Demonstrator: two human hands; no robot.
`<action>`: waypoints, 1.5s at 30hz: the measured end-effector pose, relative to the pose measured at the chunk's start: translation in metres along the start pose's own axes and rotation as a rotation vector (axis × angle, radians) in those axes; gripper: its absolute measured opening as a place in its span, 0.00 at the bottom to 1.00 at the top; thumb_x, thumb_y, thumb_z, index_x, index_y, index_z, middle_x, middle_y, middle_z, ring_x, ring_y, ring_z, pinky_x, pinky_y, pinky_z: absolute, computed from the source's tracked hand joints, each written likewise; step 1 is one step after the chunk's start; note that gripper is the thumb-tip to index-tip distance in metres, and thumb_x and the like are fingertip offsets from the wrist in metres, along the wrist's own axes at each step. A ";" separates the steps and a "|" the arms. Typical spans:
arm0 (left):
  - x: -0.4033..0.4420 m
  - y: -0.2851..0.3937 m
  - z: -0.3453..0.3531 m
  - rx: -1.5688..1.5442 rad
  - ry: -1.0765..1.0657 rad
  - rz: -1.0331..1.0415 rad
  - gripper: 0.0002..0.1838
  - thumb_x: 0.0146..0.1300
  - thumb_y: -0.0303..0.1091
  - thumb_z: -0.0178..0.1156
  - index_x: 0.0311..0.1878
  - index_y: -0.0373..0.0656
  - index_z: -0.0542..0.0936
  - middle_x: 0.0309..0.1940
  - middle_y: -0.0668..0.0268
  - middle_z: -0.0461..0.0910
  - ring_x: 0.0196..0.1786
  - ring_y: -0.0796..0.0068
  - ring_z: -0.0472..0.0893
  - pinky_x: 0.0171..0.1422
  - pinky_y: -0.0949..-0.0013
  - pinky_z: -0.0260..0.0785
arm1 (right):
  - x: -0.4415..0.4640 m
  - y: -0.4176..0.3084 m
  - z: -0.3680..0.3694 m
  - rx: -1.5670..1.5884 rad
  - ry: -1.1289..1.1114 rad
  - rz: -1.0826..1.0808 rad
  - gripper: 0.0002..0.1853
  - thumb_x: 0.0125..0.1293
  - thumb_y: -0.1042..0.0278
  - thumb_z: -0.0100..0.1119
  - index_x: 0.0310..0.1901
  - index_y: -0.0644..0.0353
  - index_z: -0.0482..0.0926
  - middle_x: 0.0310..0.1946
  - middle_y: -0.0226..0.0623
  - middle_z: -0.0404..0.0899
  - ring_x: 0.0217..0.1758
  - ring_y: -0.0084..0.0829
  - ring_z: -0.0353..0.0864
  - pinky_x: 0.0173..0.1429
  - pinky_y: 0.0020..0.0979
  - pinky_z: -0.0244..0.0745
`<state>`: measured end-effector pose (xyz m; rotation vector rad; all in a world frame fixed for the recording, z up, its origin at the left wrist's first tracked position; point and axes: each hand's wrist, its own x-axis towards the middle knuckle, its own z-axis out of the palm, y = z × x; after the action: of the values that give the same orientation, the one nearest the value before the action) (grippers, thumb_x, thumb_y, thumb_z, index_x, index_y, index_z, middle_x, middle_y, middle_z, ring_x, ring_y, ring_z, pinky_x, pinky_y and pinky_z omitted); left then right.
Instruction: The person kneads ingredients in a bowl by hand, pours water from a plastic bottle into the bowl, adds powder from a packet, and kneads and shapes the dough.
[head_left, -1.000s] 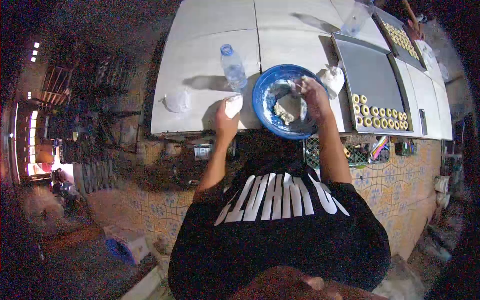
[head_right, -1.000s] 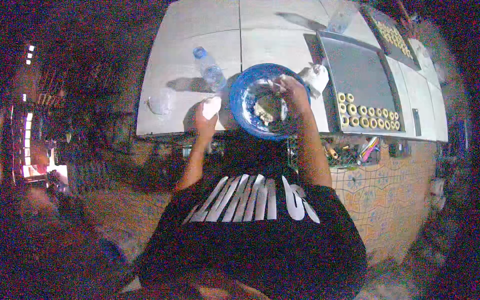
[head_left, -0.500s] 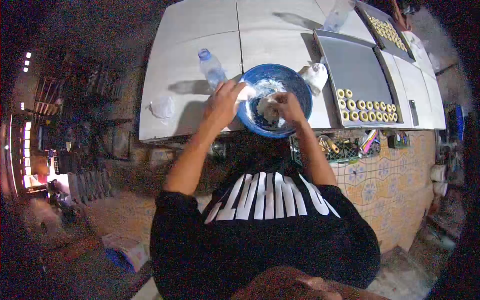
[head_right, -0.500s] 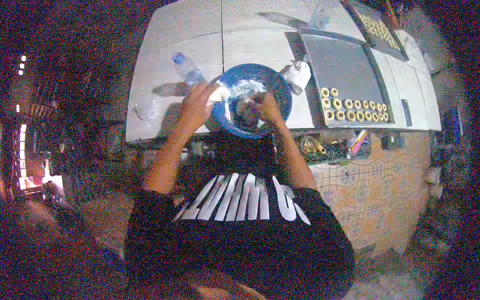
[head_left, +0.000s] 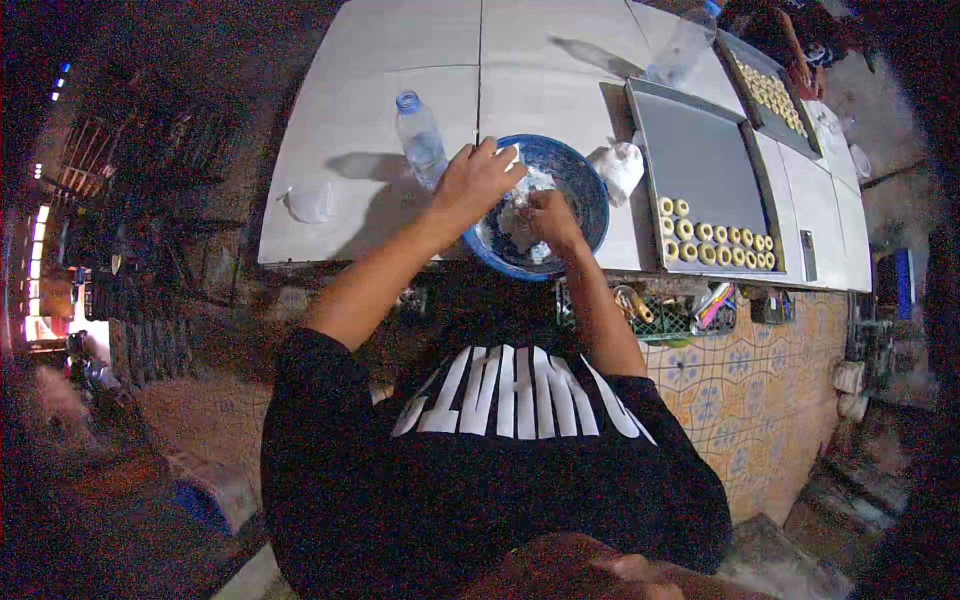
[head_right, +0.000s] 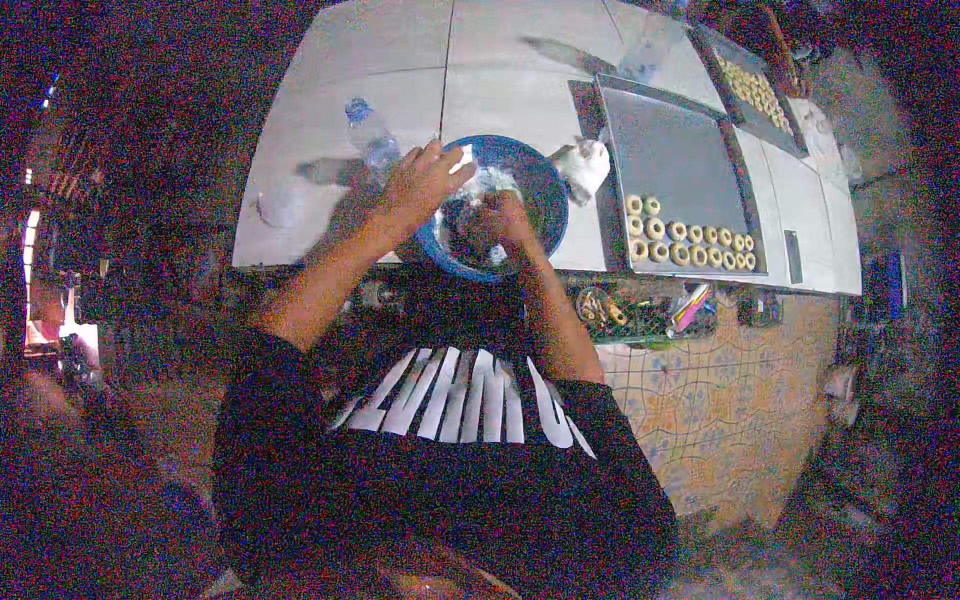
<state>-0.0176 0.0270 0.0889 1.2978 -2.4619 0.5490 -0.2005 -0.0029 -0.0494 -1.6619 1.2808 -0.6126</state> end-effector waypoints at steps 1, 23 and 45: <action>0.000 0.000 0.001 0.016 0.015 0.007 0.08 0.55 0.32 0.58 0.39 0.51 0.81 0.42 0.69 0.79 0.50 0.65 0.76 0.46 0.61 0.74 | 0.001 0.008 0.010 0.151 0.091 -0.029 0.11 0.63 0.66 0.61 0.32 0.68 0.82 0.25 0.39 0.82 0.28 0.28 0.78 0.34 0.37 0.72; 0.011 -0.014 0.013 0.087 0.245 0.219 0.08 0.53 0.36 0.59 0.38 0.50 0.79 0.34 0.74 0.74 0.43 0.73 0.76 0.47 0.70 0.75 | 0.000 -0.027 -0.007 0.047 0.102 -0.085 0.06 0.54 0.72 0.61 0.27 0.67 0.79 0.20 0.37 0.79 0.22 0.24 0.73 0.27 0.35 0.68; 0.014 -0.022 0.011 0.007 0.147 0.300 0.19 0.51 0.34 0.58 0.48 0.47 0.81 0.47 0.70 0.80 0.48 0.65 0.77 0.51 0.64 0.77 | 0.025 0.020 -0.006 -0.075 0.043 -0.312 0.07 0.55 0.73 0.58 0.29 0.70 0.79 0.23 0.47 0.80 0.27 0.24 0.74 0.32 0.35 0.71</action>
<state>-0.0080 0.0011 0.0894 0.8589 -2.5447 0.6985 -0.2061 -0.0289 -0.0681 -1.9389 1.0928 -0.7981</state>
